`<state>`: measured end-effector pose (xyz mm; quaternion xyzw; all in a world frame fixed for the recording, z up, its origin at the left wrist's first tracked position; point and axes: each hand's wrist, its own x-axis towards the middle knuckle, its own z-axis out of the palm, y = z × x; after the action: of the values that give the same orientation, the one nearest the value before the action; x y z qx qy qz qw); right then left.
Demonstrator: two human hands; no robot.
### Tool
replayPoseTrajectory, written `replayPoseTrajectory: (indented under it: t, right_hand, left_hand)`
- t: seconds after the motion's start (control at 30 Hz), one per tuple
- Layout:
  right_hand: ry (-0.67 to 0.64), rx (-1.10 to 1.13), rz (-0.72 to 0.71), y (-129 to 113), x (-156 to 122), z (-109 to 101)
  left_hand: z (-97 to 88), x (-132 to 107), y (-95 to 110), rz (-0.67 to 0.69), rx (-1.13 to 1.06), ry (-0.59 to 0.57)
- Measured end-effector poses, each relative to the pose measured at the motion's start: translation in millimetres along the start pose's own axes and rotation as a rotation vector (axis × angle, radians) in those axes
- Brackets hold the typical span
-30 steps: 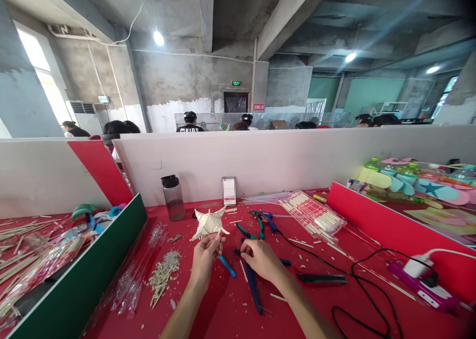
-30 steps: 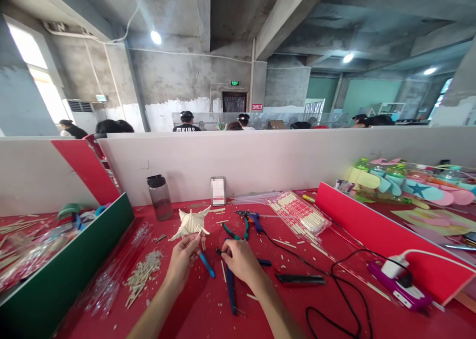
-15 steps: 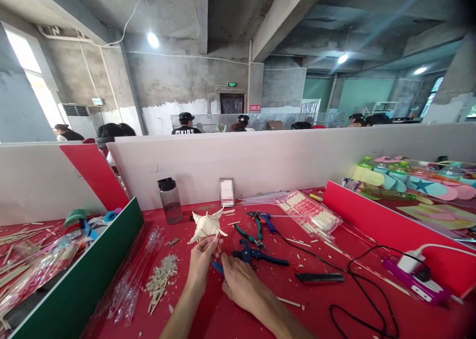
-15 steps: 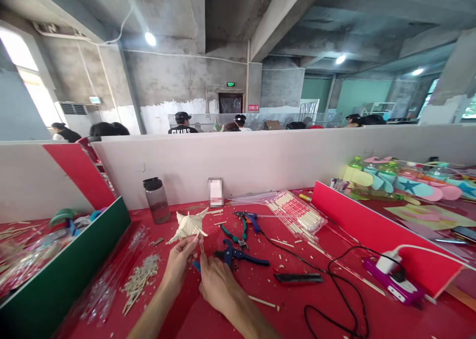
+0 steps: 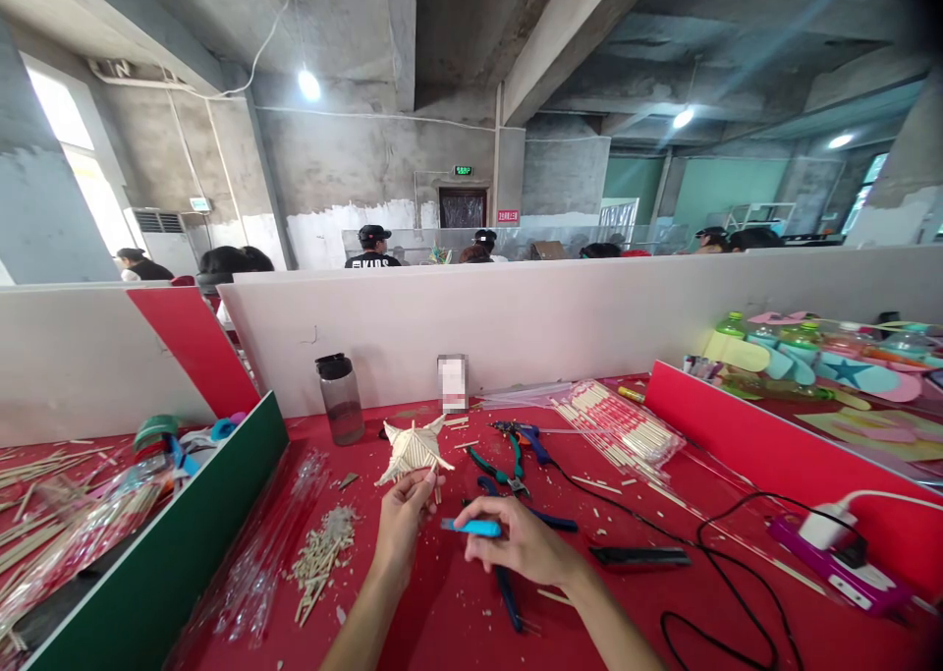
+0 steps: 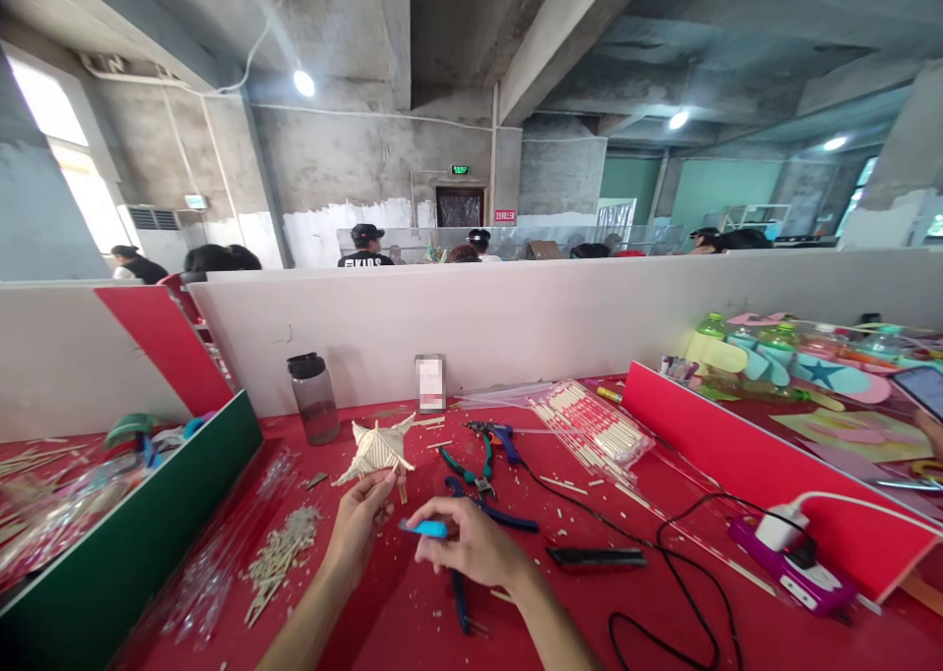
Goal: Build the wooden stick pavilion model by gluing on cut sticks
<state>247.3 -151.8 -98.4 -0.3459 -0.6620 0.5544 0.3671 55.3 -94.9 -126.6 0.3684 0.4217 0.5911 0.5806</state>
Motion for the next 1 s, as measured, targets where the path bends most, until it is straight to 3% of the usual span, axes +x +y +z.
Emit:
replayPoseTrajectory:
  t: [0.2,0.33,0.43,0.67,1.0]
  right_hand:
    - [0.181,-0.001,-0.09,10.8,8.5,-4.0]
    - [0.212,0.356,-0.125,21.8,17.2,11.3]
    - [0.254,0.48,-0.123,27.2,23.5,23.5]
    - [0.293,0.457,0.0,27.2,28.7,39.5]
    - [0.238,0.202,-0.181,21.5,26.0,43.8]
  left_hand:
    - [1.6,-1.3,1.8,-0.015,-0.003,-0.01]
    - [1.2,0.5,0.4,-0.009,0.0,-0.015]
    - [0.9,1.4,-0.7,-0.008,-0.003,-0.01]
    - [2.6,-1.3,1.8,0.014,0.013,-0.008]
    - [3.6,-0.9,-1.2,0.025,-0.037,-0.039]
